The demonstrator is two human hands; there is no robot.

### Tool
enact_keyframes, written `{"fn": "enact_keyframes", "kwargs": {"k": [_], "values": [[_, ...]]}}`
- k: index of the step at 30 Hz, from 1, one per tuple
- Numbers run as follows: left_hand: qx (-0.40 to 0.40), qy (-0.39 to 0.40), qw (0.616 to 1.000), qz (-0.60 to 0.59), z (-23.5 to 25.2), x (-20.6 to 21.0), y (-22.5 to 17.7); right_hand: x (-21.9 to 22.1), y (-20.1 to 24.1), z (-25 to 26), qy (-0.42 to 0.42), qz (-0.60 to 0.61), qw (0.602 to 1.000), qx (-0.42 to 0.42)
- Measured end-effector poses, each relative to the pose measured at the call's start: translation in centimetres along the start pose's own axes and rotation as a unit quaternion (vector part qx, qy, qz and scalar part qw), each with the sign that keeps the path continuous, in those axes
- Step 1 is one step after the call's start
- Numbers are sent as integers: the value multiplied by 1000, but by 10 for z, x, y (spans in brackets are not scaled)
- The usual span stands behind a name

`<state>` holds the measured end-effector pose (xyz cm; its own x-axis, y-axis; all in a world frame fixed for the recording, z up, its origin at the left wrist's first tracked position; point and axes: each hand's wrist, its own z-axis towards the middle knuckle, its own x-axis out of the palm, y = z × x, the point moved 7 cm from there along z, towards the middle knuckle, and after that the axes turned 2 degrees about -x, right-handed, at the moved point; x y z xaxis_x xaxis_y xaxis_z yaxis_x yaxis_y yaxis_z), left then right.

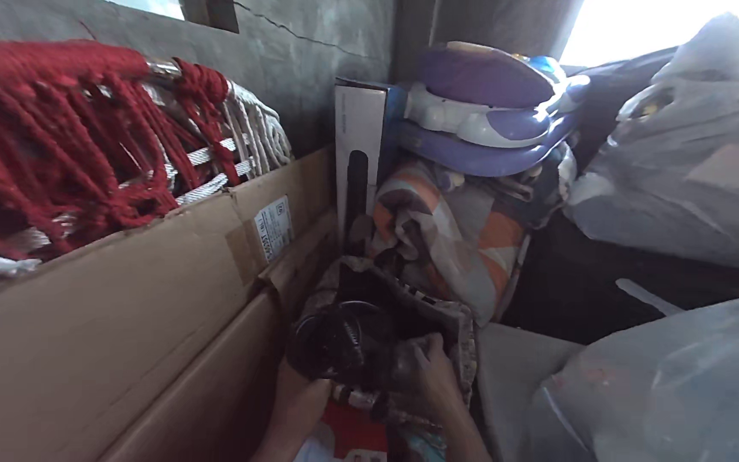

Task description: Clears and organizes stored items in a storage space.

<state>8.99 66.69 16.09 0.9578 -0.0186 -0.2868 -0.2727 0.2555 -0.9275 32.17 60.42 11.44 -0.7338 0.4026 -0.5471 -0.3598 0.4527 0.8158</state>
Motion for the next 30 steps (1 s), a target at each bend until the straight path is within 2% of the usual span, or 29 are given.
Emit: {"fn": "enact_keyframes", "kwargs": {"k": [3, 7, 10, 12, 13, 15, 16, 20, 25, 30], "values": [[-17, -8, 1000, -19, 2, -6, 0, 1, -2, -10, 52, -111, 991, 44], [-32, -10, 999, 0, 0, -9, 0, 18, -18, -24, 159, -238, 956, 63], [-70, 43, 993, 82, -3, -12, -3, 46, -1, -50, 224, -260, 939, -32], [-24, 6, 994, 102, -4, -14, 5, 71, 8, -68, 261, -292, 914, -106], [-35, 5, 994, 102, -4, -14, 5, 78, 12, -75, 277, -311, 902, -117], [-120, 26, 989, 80, -6, -17, -6, 85, 15, -79, 265, -333, 894, -139], [-131, 18, 989, 67, -6, -17, -6, 87, 14, -80, 253, -334, 896, -148], [-127, 2, 991, 46, -8, -18, -14, 89, 15, -82, 248, -335, 896, -151], [-112, -4, 992, 53, -9, -22, 13, 93, 12, -81, 245, -356, 889, -149], [-113, 11, 990, 80, -13, -24, 1, 90, 14, -81, 249, -337, 899, -126]]}}
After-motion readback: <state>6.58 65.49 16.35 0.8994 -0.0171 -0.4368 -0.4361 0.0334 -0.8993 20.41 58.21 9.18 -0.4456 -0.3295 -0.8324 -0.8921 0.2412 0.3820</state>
